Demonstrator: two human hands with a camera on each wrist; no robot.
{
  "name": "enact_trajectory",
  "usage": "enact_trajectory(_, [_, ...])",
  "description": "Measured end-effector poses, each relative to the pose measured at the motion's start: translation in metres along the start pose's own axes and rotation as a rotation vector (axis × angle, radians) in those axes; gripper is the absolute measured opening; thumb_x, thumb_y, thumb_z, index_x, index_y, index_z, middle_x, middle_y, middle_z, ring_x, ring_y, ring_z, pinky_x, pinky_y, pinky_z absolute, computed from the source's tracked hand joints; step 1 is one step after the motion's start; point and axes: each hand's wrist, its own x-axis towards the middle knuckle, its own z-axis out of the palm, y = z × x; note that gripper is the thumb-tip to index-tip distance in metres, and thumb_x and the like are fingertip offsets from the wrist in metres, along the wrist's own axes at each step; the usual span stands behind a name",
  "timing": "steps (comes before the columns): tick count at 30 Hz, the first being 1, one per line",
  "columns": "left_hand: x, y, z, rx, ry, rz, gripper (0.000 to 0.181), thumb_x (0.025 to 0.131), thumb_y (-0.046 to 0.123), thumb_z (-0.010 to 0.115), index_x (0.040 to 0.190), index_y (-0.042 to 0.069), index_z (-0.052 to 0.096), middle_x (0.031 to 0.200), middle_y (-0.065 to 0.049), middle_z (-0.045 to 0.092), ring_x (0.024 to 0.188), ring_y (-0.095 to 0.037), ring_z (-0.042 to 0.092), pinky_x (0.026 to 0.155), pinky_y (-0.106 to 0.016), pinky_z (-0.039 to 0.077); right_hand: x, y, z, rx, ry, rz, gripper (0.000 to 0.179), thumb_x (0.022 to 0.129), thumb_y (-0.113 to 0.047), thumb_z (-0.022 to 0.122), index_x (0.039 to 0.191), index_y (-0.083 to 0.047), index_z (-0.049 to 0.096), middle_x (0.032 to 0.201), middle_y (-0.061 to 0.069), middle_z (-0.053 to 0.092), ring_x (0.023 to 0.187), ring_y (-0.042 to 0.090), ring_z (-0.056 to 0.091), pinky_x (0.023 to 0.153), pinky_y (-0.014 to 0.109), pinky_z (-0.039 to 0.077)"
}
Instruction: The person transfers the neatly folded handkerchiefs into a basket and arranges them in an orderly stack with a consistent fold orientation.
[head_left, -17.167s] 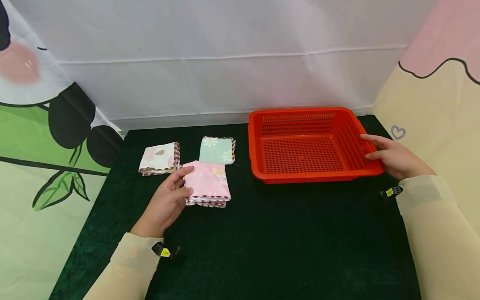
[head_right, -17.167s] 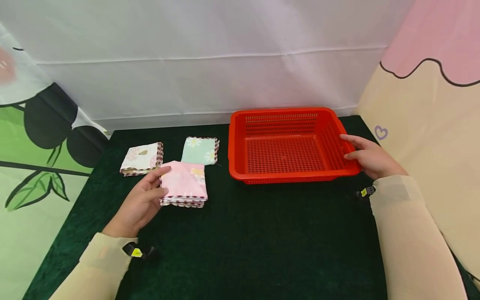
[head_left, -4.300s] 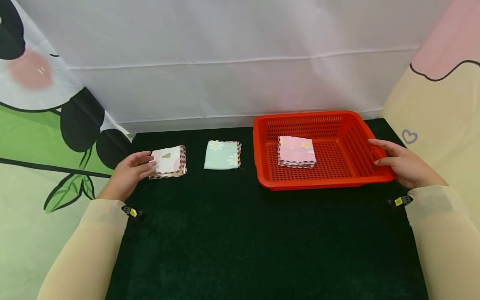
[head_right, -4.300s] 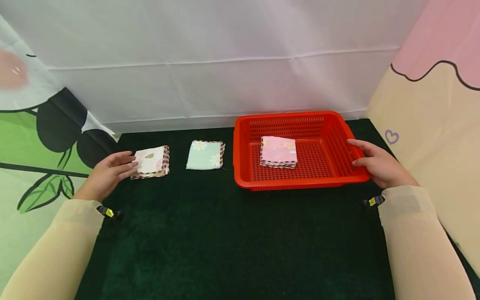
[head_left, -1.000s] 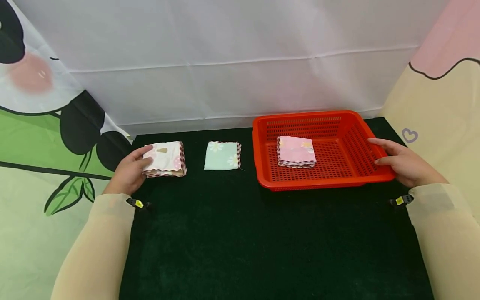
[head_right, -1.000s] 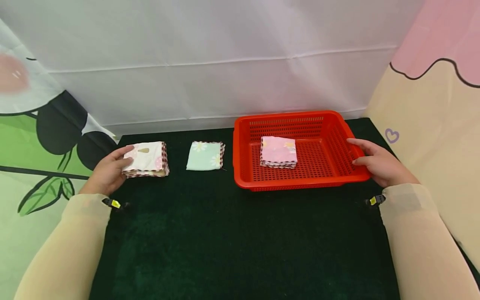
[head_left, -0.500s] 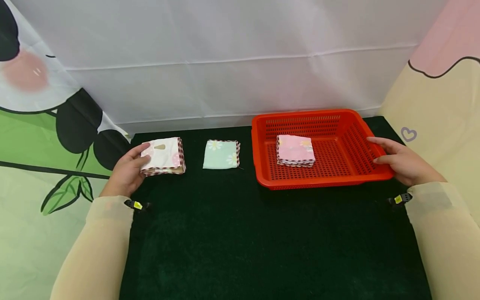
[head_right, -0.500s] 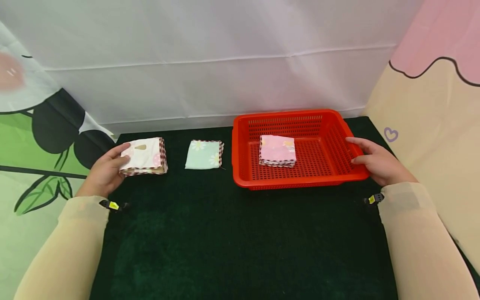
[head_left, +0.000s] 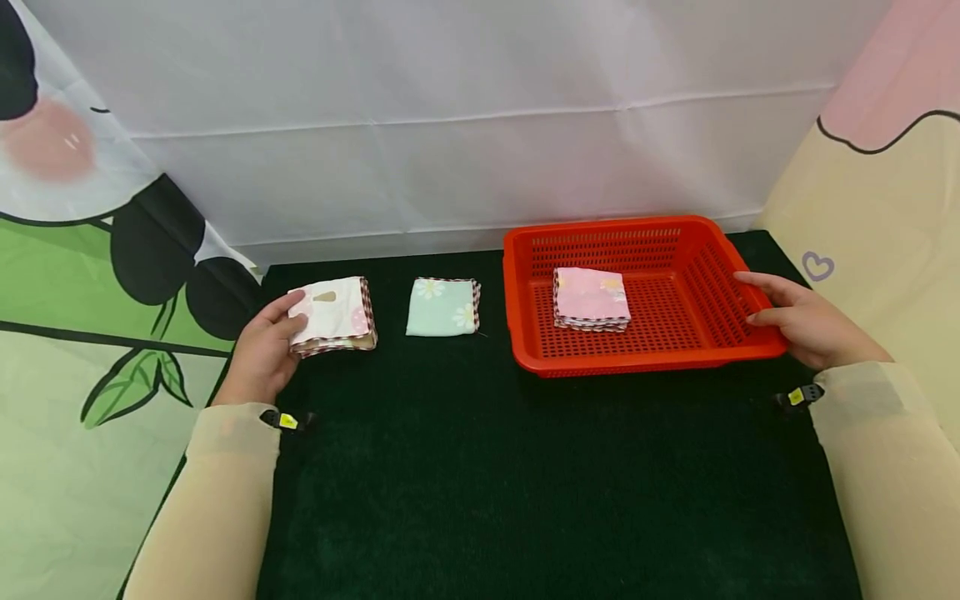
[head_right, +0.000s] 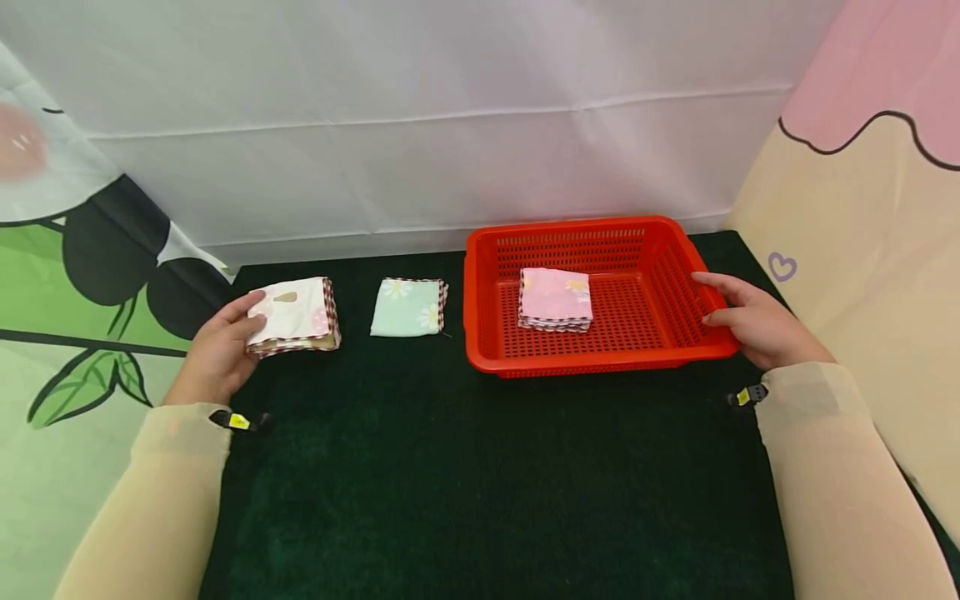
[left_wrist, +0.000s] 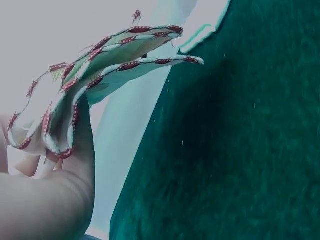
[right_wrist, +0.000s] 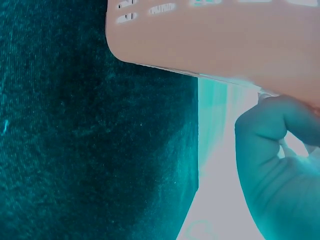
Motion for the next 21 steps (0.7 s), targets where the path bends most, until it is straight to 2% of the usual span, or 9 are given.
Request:
enact_trajectory(5, [-0.006,0.0,0.007,-0.031,-0.013,0.026,0.058,0.104,0.008,0.062,0.158,0.017,0.044,0.166,-0.007,0.023,0.101,-0.011,0.067,0.086,-0.023,0.057,-0.001,0.0,0.0,0.0,0.006,0.003,0.068,0.107,0.001,0.046,0.164,-0.029,0.026,0.161,0.012,0.014,0.111,0.006,0.057,0.087,0.026,0.058])
enact_trajectory(11, [-0.013,0.001,0.017,-0.051,-0.038,0.091,0.056,0.103,0.006,0.062,0.157,0.013,0.045,0.166,-0.009,0.023,0.106,-0.012,0.065,0.086,-0.024,0.057,-0.002,0.001,0.0,-0.007,0.008,0.008,0.068,0.108,0.0,0.046,0.165,-0.028,0.023,0.162,0.012,0.015,0.112,0.006,0.056,0.087,0.026,0.057])
enact_trajectory(21, [-0.024,0.004,0.039,0.011,-0.036,0.115,0.049,0.105,0.008,0.058,0.154,0.015,0.05,0.166,-0.006,0.026,0.119,-0.016,0.059,0.093,-0.023,0.054,0.001,0.001,0.0,-0.024,0.013,0.004,0.069,0.108,-0.001,0.046,0.166,-0.025,0.02,0.161,0.012,0.016,0.113,0.007,0.056,0.089,0.027,0.057])
